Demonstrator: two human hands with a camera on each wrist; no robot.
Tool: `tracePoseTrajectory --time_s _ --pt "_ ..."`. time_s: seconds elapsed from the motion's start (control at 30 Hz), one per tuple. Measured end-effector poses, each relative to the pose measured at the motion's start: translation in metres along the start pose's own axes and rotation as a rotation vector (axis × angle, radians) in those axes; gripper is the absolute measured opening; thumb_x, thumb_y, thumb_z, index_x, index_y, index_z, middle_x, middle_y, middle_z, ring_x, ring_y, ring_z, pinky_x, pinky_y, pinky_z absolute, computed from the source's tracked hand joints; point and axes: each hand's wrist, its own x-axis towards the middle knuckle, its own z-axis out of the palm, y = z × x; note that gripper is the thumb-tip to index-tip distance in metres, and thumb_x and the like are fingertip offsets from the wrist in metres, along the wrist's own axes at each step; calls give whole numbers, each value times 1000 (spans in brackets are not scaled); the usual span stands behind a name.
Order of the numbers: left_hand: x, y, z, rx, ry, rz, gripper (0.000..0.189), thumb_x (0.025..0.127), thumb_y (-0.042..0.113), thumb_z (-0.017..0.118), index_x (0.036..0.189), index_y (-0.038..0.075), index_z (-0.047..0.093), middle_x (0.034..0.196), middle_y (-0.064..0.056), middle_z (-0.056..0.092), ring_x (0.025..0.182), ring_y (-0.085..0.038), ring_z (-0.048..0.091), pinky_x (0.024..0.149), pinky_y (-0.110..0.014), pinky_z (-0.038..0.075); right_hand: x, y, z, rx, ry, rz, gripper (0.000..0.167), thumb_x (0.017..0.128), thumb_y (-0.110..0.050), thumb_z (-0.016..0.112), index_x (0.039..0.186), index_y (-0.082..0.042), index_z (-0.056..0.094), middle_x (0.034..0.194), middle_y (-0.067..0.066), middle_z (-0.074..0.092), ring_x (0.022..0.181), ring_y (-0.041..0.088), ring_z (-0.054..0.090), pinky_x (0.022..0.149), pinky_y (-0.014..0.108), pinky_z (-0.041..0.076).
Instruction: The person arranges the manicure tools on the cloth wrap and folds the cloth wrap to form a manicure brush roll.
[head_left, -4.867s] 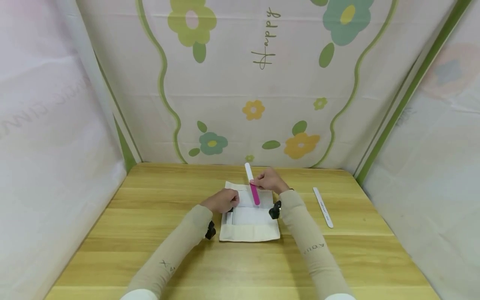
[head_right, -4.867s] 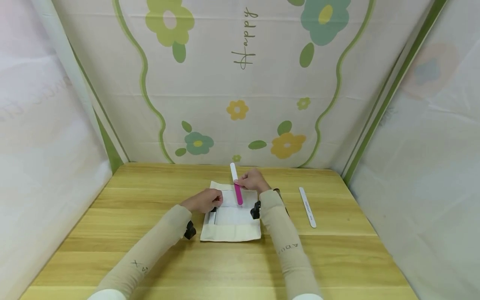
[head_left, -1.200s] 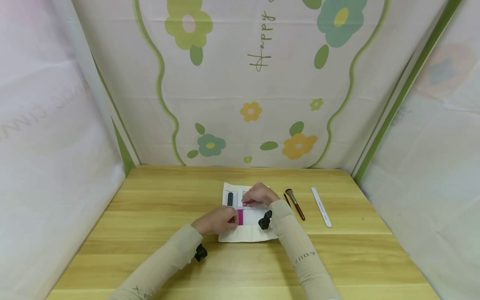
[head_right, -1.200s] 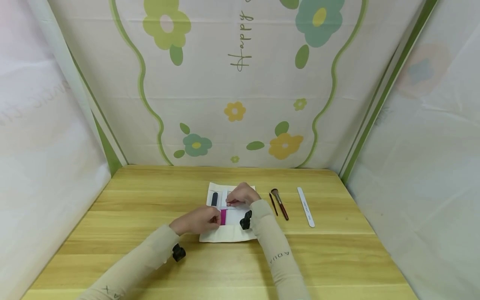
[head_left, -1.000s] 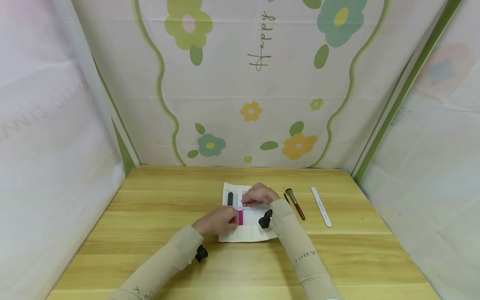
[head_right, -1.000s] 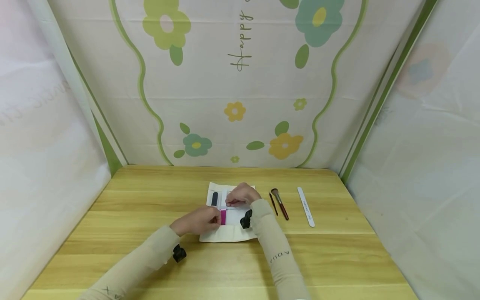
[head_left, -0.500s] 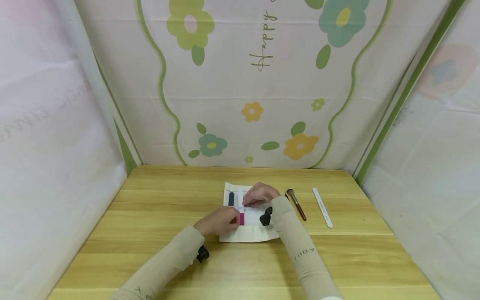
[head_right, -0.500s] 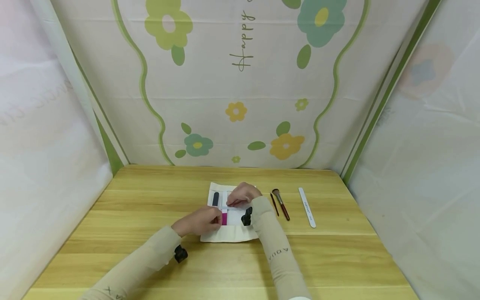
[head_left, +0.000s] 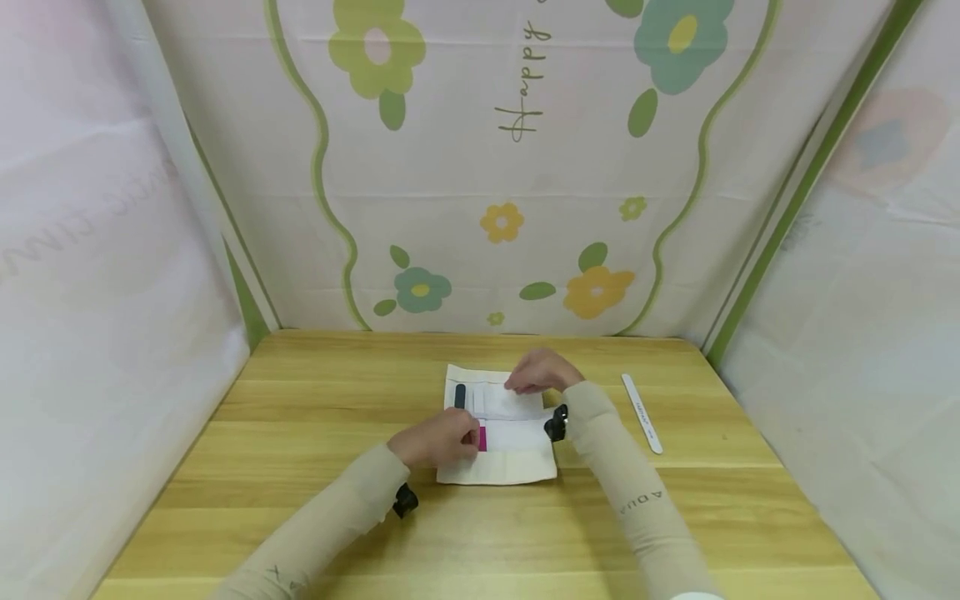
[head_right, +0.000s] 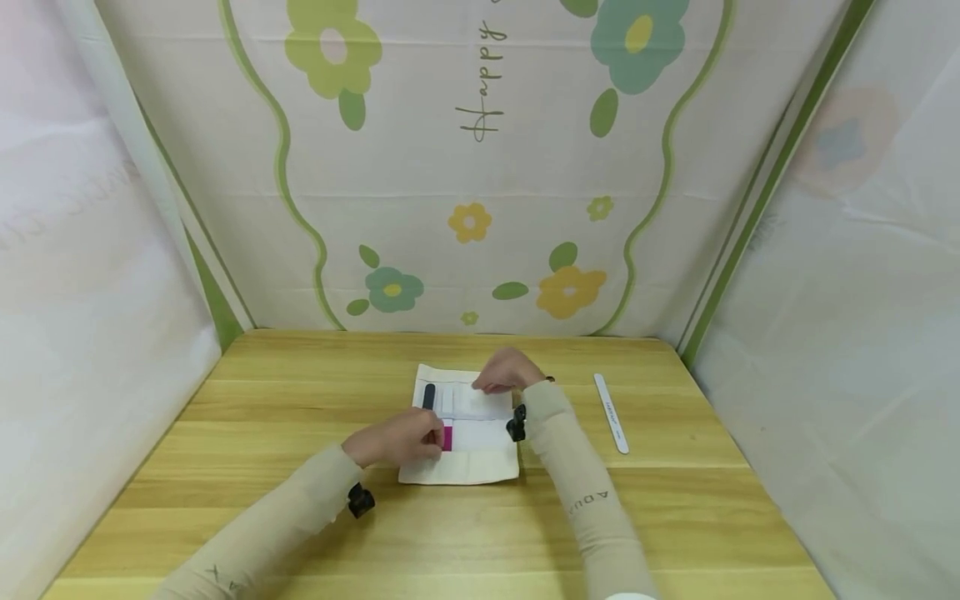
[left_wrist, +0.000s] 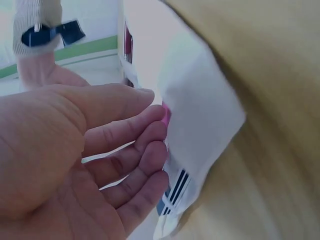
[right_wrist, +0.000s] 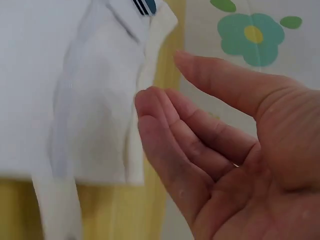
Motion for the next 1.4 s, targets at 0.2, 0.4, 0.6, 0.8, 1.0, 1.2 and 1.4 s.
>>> tracePoseTrajectory --time_s 0.2,0.4,0.6,0.8,1.0,1.2,1.4 --pt "17 -1 -9 -15 52 16 6 99 4 70 95 3 74 86 0 70 74 -12 57 71 -22 52 -25 21 -50 -133 93 -12 20 96 -26 77 99 -6 79 97 10 77 83 19 68 91 44 60" --pt "41 -2 -10 61 108 70 9 99 -1 66 100 -1 76 92 -6 72 82 -14 58 81 -29 56 -43 60 -85 -233 221 -23 25 97 -29 76 101 -5 78 106 11 75 91 22 64 83 40 55" --pt "55 3 -6 96 107 45 11 96 -4 67 104 -4 74 102 -13 75 93 -19 63 93 -38 59 -60 104 -100 -252 335 -11 43 99 -27 73 129 5 69 133 27 67 117 42 67 97 54 57" --pt "60 5 0 102 84 -11 15 92 -1 75 107 -3 73 104 -11 72 95 -18 59 93 -39 56 -71 146 -102 -255 438 -2 54 102 -22 69 141 13 56 135 33 64 122 48 63 98 56 57" --pt "61 0 3 115 79 -5 15 93 1 76 108 -1 73 105 -10 72 97 -19 63 93 -36 57 -75 172 -102 -270 485 42 50 101 -19 70 136 16 60 130 35 66 119 49 65 96 56 58" --pt "60 -6 3 82 71 -1 14 95 2 75 109 1 73 108 -9 73 101 -19 63 97 -39 57 -73 181 -99 -301 474 77 47 98 -23 74 128 12 67 125 31 70 111 44 68 91 53 59" --pt "62 -8 3 38 46 -39 13 96 4 75 109 3 72 109 -7 70 98 -17 59 98 -39 55 -69 178 -96 -334 462 84 24 93 -20 78 84 1 73 73 13 66 63 21 56 58 34 47"
